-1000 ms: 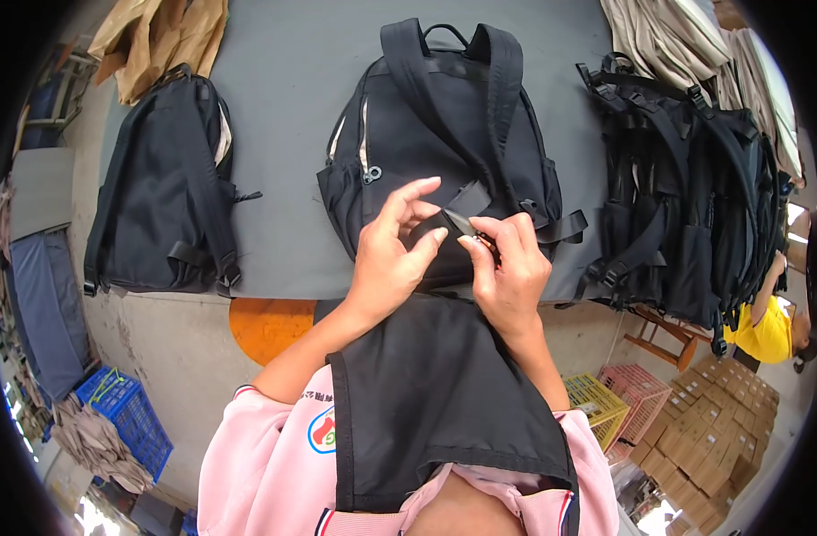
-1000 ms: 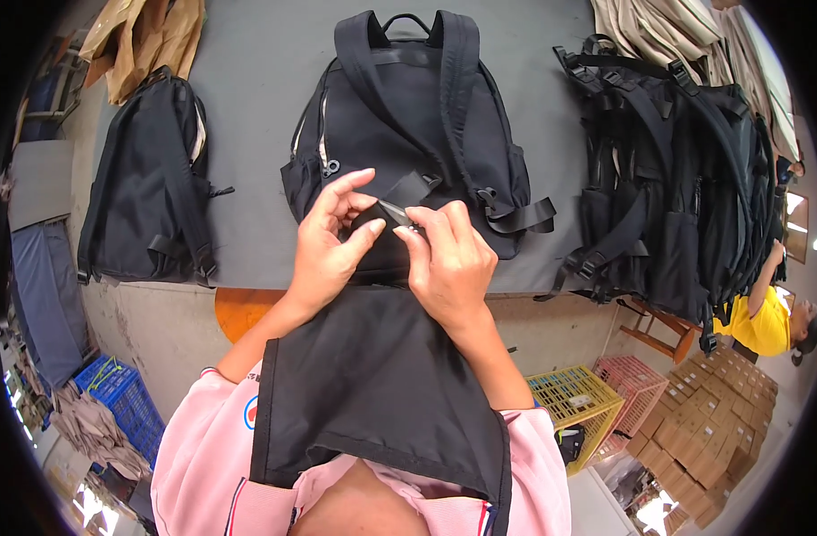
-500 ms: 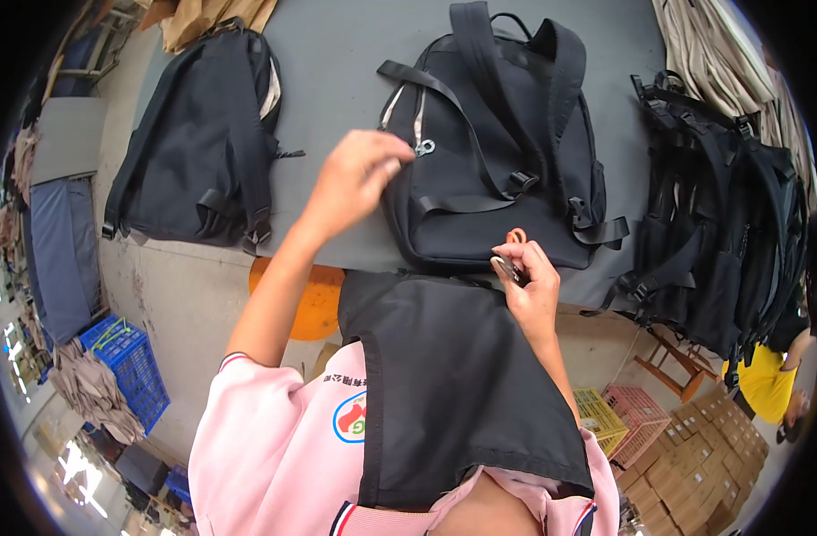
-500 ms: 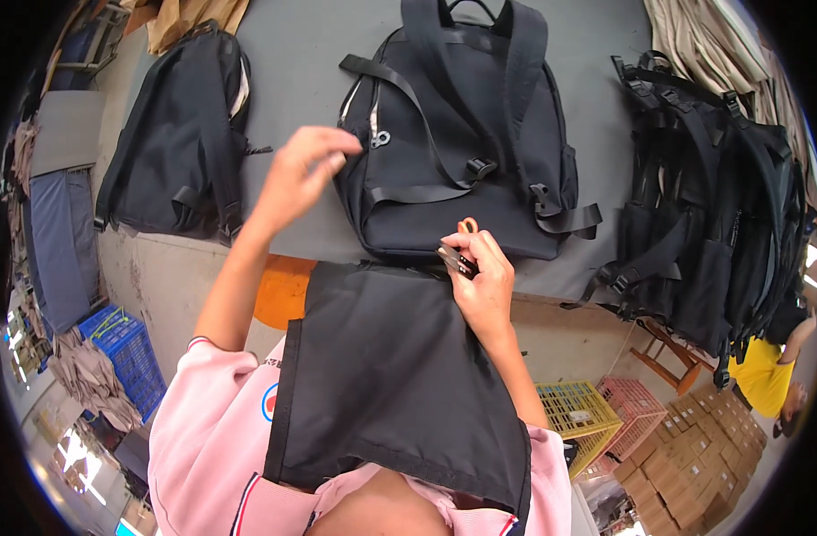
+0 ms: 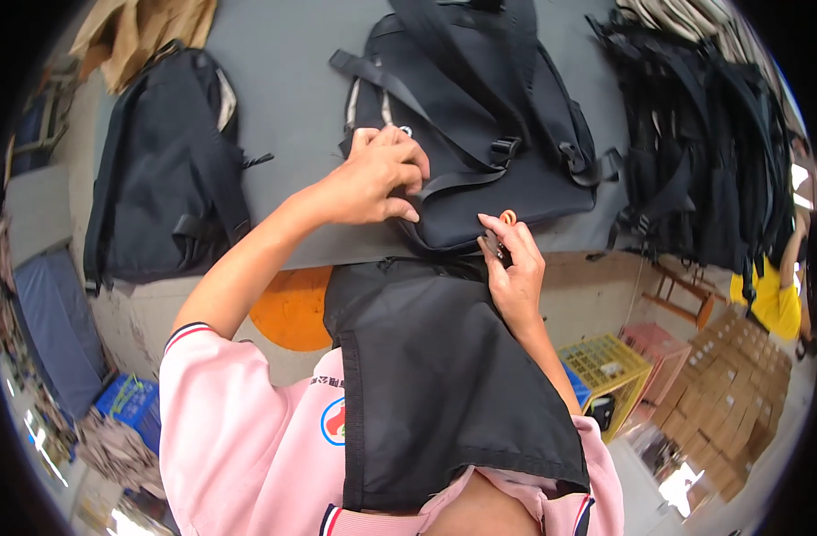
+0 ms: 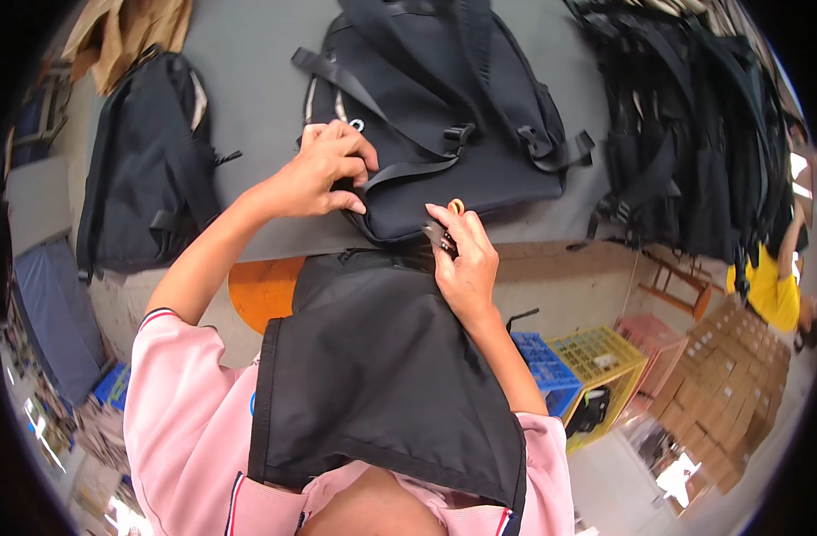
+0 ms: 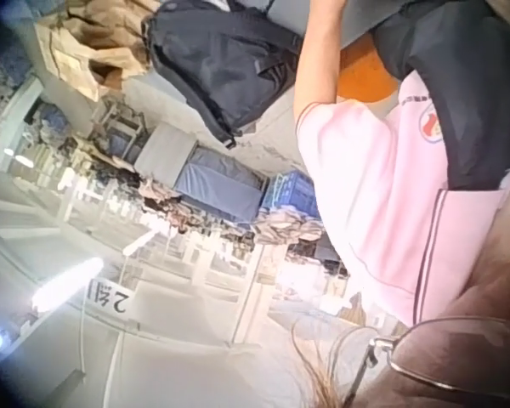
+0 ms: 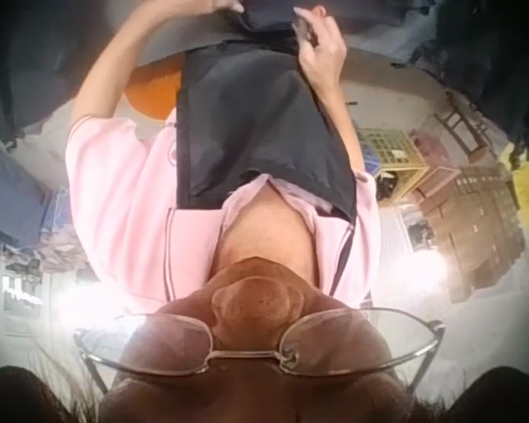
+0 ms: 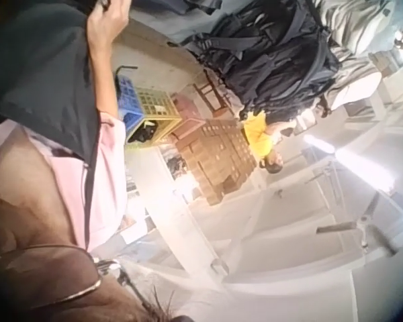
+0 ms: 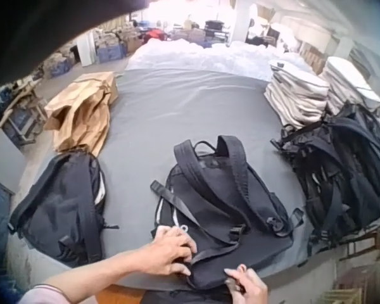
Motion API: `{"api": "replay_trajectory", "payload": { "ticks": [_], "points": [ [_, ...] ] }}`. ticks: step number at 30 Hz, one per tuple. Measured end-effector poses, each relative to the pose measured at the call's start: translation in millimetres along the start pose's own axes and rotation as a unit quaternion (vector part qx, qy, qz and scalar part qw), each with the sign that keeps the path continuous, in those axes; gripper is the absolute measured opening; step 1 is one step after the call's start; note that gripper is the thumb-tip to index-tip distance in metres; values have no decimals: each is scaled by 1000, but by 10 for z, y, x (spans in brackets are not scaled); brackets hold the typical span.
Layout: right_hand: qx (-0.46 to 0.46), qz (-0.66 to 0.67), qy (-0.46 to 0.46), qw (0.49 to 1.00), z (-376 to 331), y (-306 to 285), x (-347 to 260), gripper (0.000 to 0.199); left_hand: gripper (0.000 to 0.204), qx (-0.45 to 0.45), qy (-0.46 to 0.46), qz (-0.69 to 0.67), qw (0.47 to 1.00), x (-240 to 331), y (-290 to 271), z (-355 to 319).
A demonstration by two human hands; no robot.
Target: Trimming loose threads from black backpacks using small scissors.
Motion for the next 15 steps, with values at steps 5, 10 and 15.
{"api": "replay_trajectory", "payload": {
  "ticks": [5, 10, 15],
  "points": [
    [103, -65, -117, 986, -98, -239, -282, 35, 24, 58, 103, -127, 985, 375, 46, 265],
    [129, -51, -75, 987, -51, -374, -345, 46, 19, 128, 124, -142, 974, 635, -6, 482],
    [201, -125, -125, 964, 58, -429, -364, 32, 22, 241, 35, -175, 954, 675, -3, 572]
  ]
}}
Point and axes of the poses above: each hand's wrist, its own z-axis towards the middle knuckle, its own y-axis out of the palm, x = y × z, the point moved 5 cm from there along z, towards the middle knuckle, and after that the axes turned 9 degrees about x, right-handed, at the moved point
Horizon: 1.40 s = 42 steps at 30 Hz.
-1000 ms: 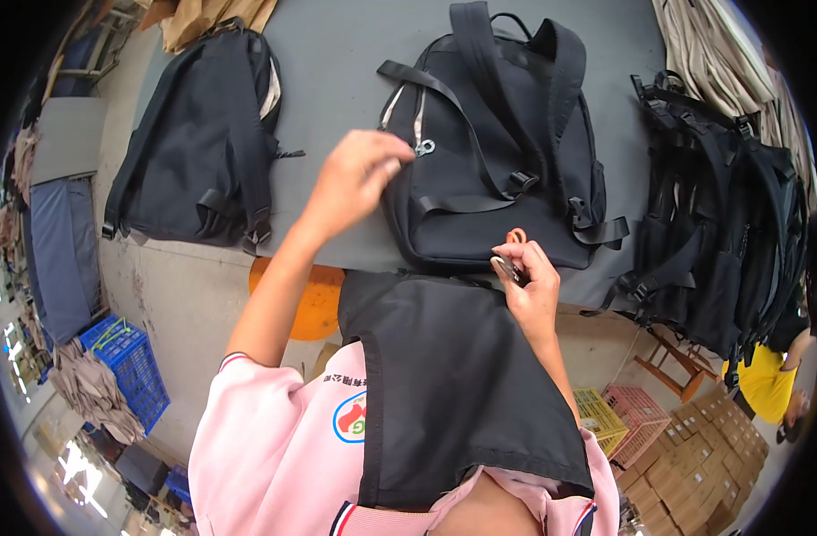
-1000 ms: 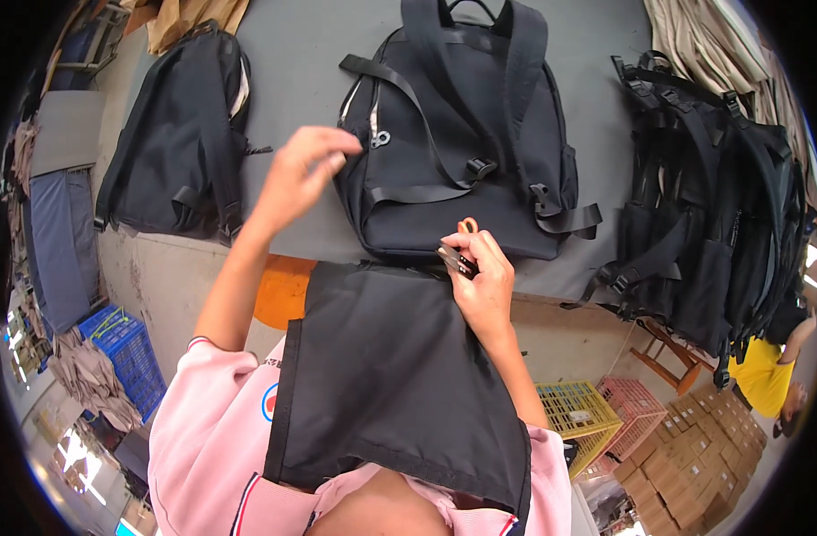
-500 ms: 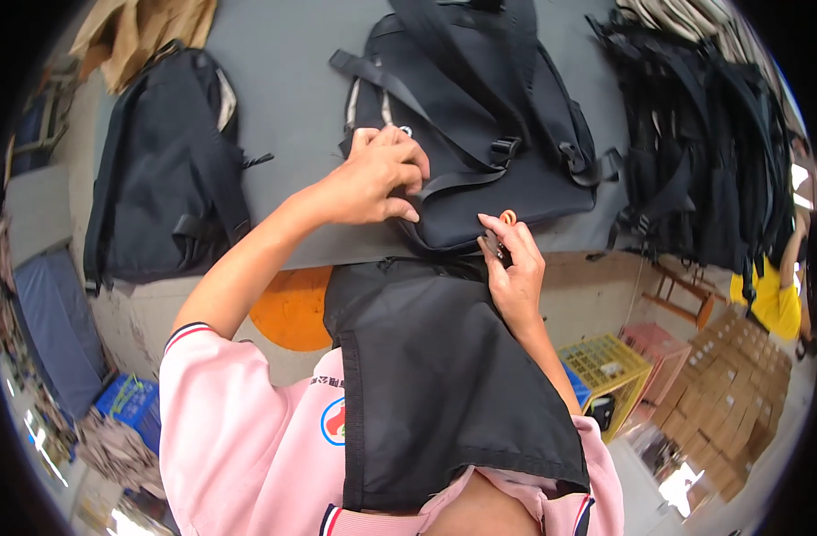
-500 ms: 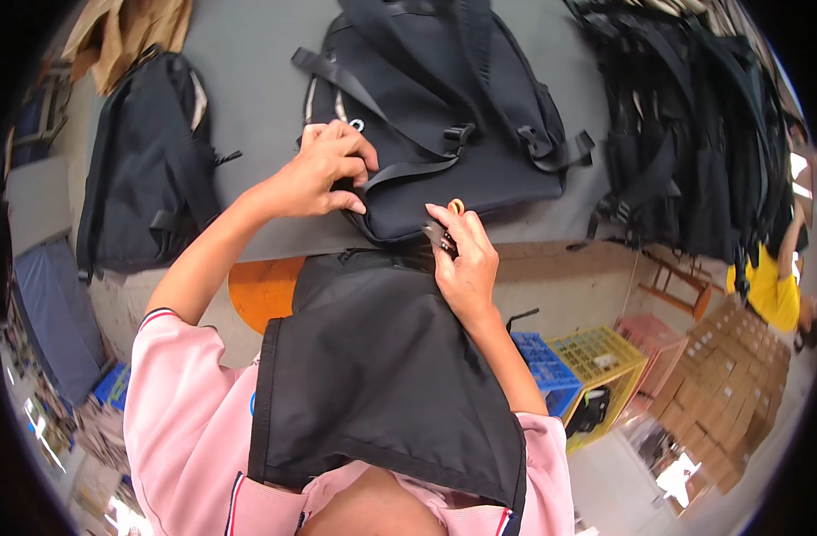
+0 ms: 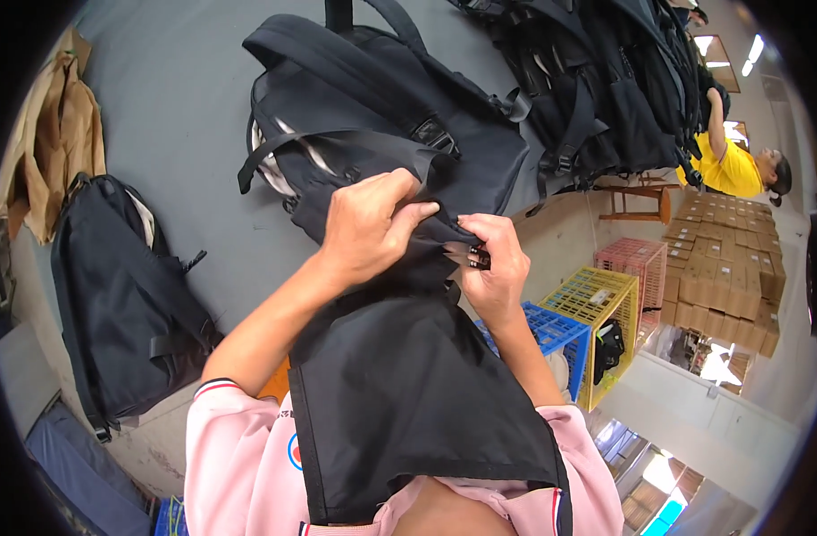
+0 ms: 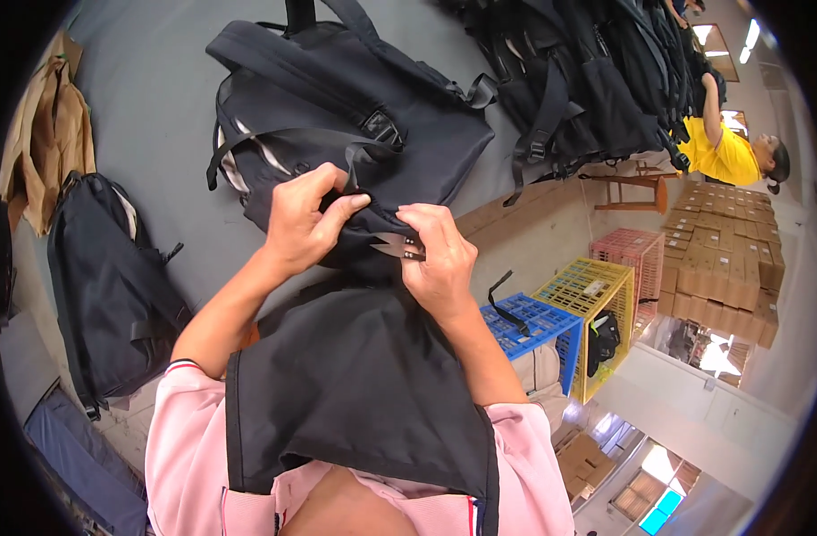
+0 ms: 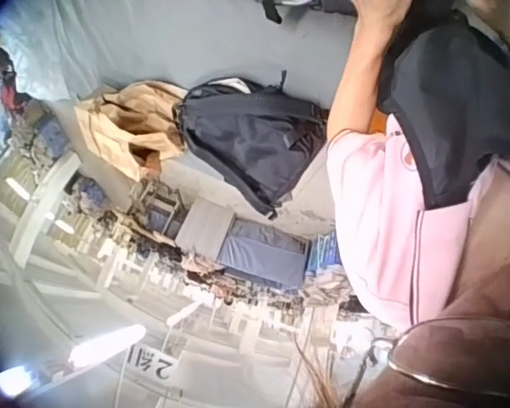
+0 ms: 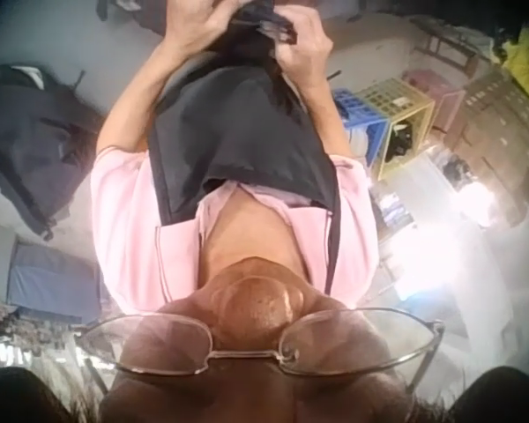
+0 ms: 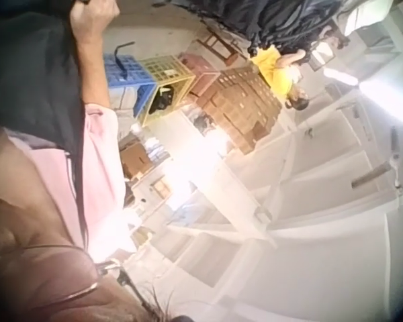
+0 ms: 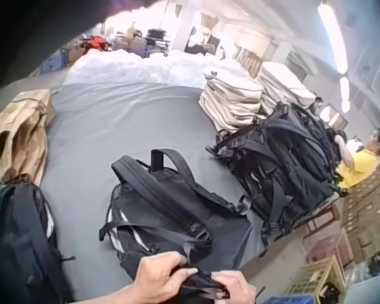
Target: Trimming loose threads from black backpacks using small scissors.
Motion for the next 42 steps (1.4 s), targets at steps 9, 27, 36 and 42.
{"api": "replay_trajectory", "payload": {
  "ticks": [9, 27, 36, 42],
  "points": [
    [53, 18, 69, 996, 267, 14, 53, 23, 38, 152, -220, -188, 945, -160, 205, -217],
    [14, 155, 131, 979, 330, 45, 147, 21, 44, 101, 29, 94, 990, 203, 139, -112],
    [45, 167, 220, 960, 365, 100, 105, 13, 32, 133, 109, 103, 980, 58, 240, -28],
    [-101, 171, 261, 945, 486, -119, 96, 21, 37, 143, 160, 46, 976, 36, 181, -65]
  ]
}}
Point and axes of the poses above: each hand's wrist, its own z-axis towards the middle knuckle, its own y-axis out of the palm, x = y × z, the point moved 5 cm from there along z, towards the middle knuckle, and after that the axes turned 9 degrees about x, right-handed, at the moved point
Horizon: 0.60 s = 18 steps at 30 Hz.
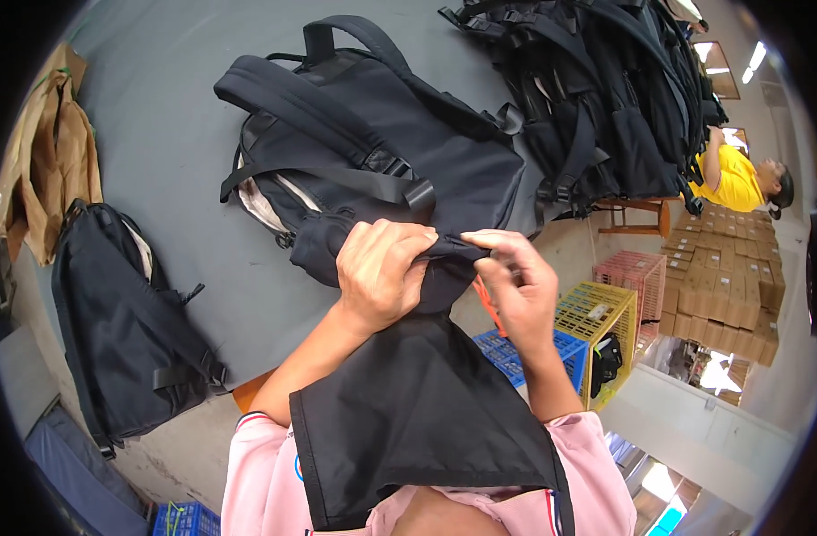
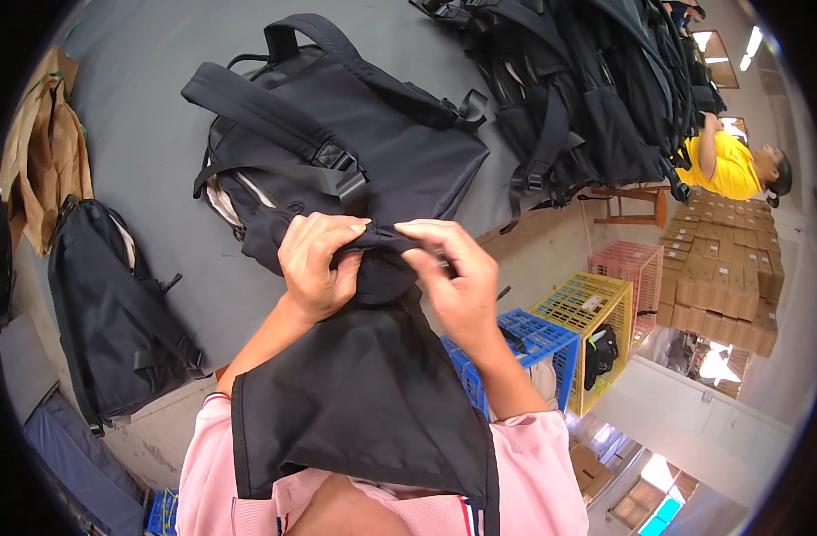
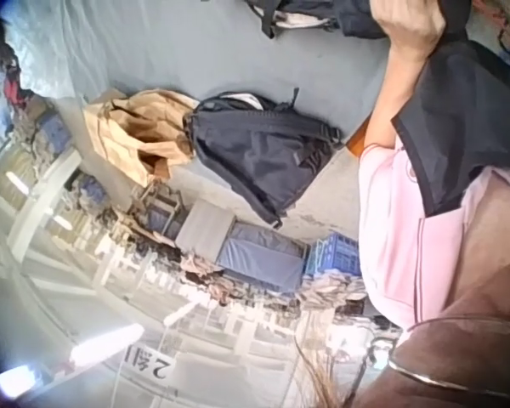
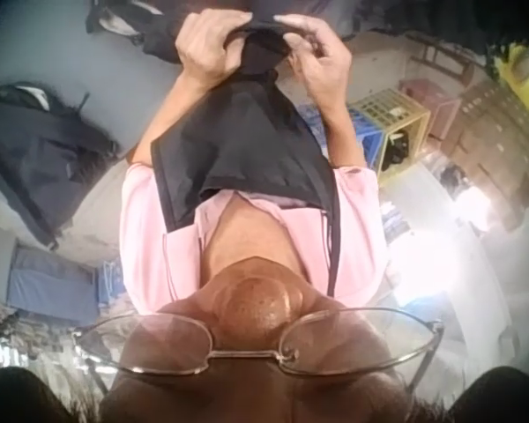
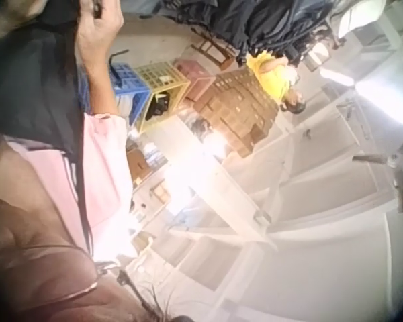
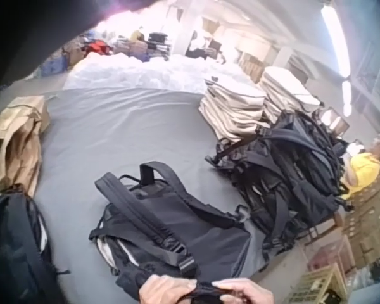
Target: Trimming loose threads from black backpacks using small scissors.
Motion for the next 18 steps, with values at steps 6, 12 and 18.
{"api": "replay_trajectory", "payload": {
  "ticks": [6, 12, 18],
  "points": [
    [-39, -156, -39, 986, 188, -223, -329, 22, 44, 11, 27, -7, 1000, -7, 21, -1],
    [-116, -205, -175, 956, 332, -184, -402, 21, 45, 24, 69, -2, 997, 5, 24, -5],
    [-176, -246, -184, 935, 454, -112, -452, 18, 20, 33, 83, 20, 996, 33, 63, 4]
  ]
}}
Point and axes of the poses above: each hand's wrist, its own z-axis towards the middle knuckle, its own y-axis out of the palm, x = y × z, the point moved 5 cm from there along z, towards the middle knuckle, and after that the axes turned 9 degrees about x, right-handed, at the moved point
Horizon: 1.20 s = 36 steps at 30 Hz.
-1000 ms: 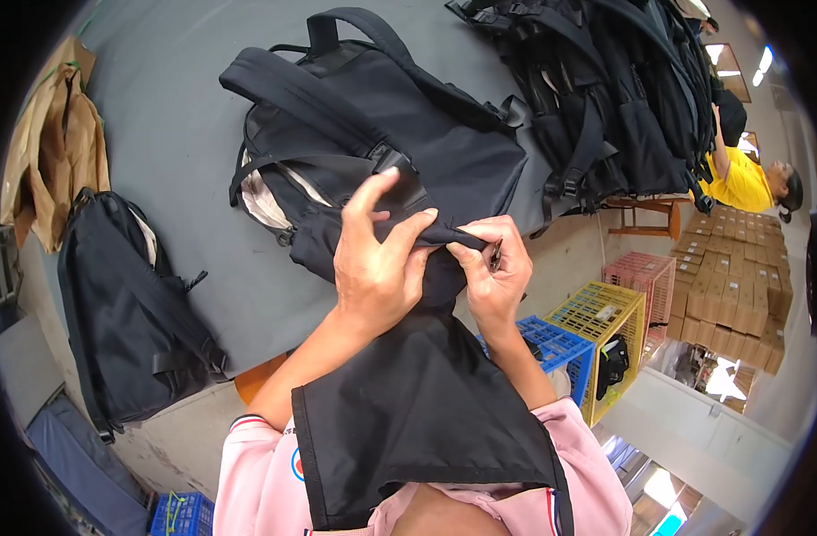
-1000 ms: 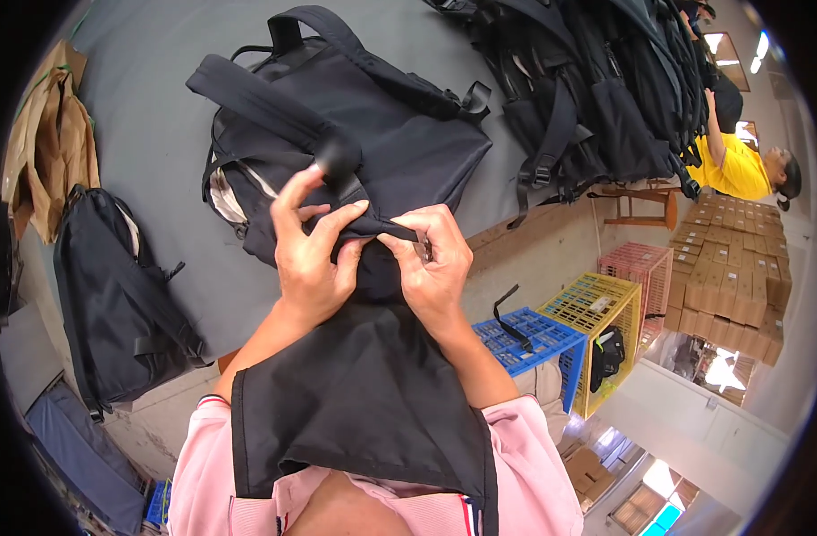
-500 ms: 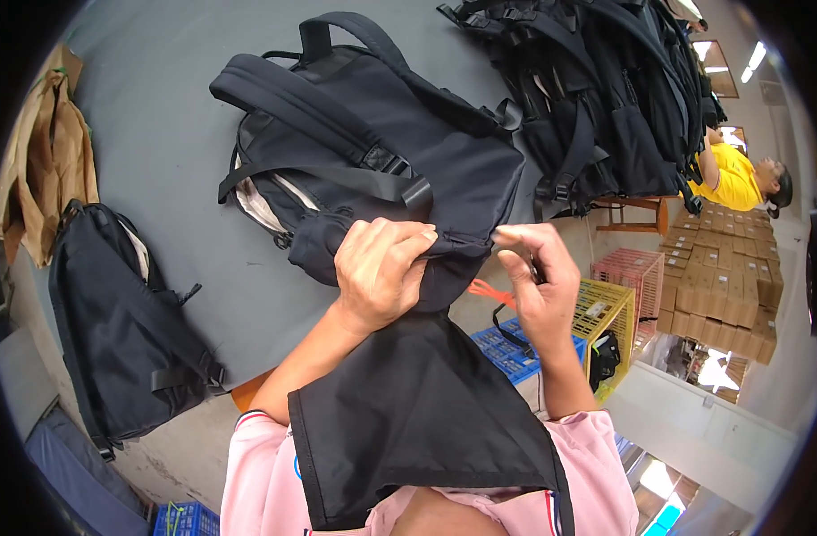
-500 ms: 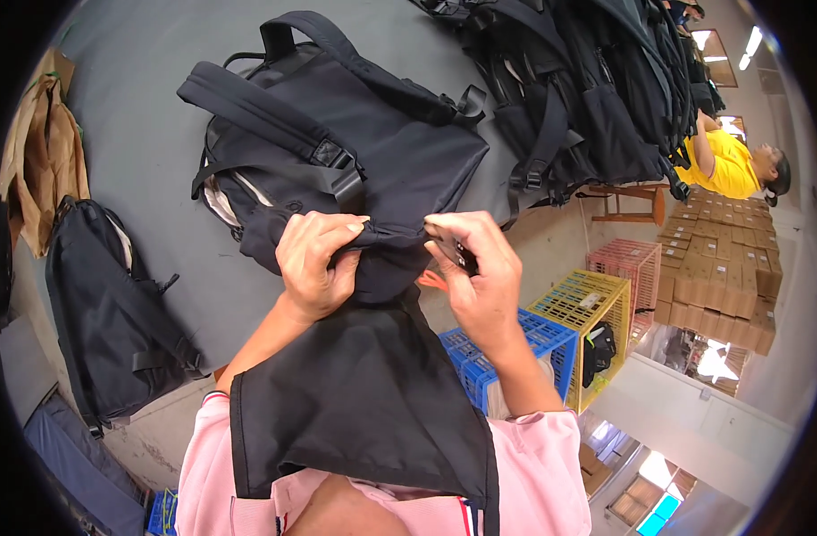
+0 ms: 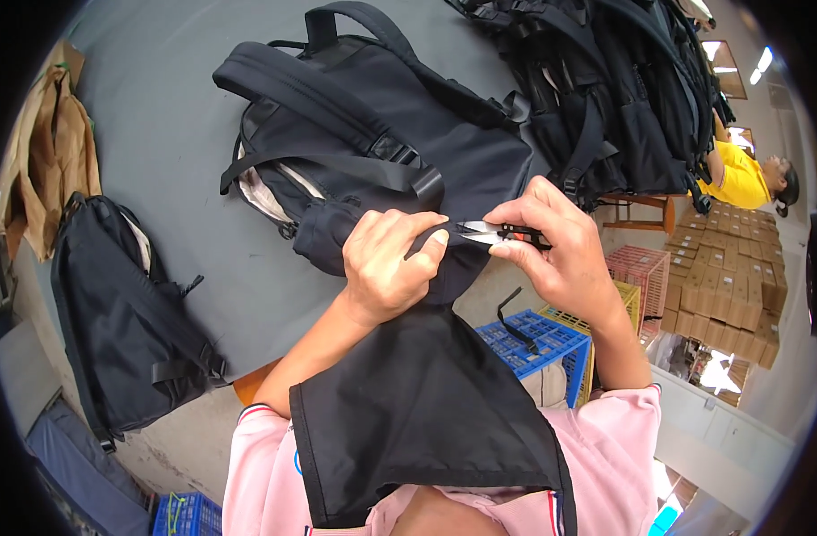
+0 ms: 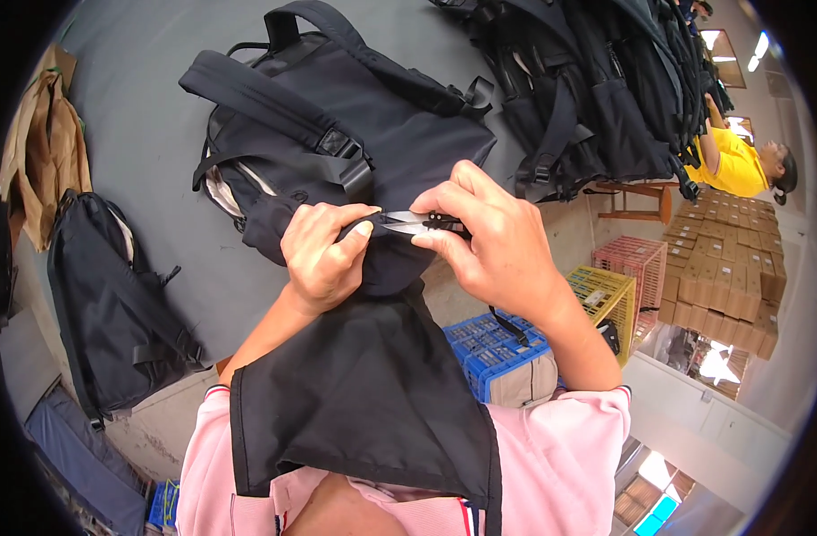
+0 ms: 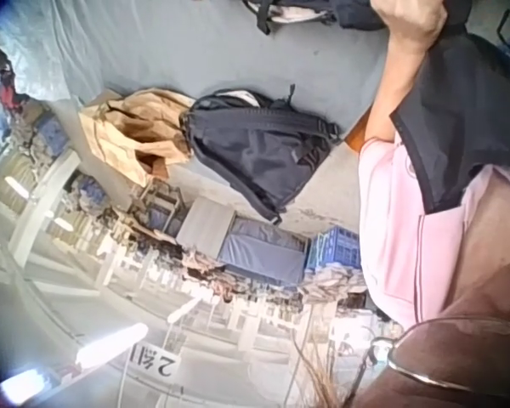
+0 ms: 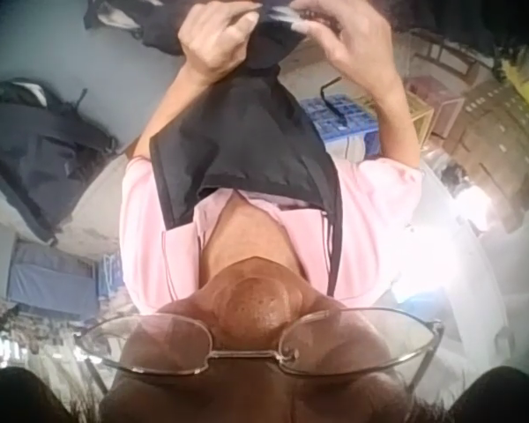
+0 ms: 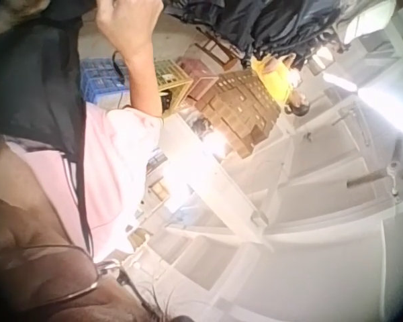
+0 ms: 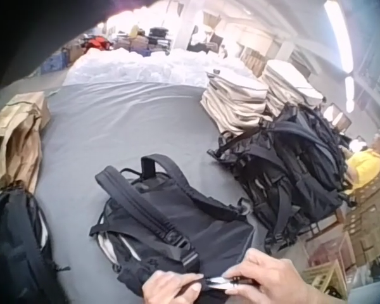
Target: Trimming loose threads from black backpacks using small scissors.
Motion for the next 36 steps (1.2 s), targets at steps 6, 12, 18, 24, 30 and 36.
{"api": "replay_trajectory", "payload": {
  "ticks": [6, 12, 18, 24, 30, 36],
  "points": [
    [-36, -44, -18, 998, 64, -12, -51, 22, 19, -6, 5, 5, 1000, 19, 17, 21],
    [-47, -87, -12, 995, 5, -66, -43, 16, 18, -9, 10, 13, 1000, 28, 29, -4],
    [-10, -59, -2, 998, -2, -68, -70, 17, 25, -32, 4, -4, 999, 47, 35, 18],
    [-25, -159, -69, 985, -30, -38, -178, 18, 25, -35, 8, -5, 999, 43, 36, -6],
    [24, -130, -46, 990, -92, -70, -170, 19, 15, -31, 15, 16, 999, 43, 36, -10],
    [1, -169, -72, 983, -101, -5, -201, 20, 15, -31, 16, 13, 999, 39, 29, -30]
  ]
}}
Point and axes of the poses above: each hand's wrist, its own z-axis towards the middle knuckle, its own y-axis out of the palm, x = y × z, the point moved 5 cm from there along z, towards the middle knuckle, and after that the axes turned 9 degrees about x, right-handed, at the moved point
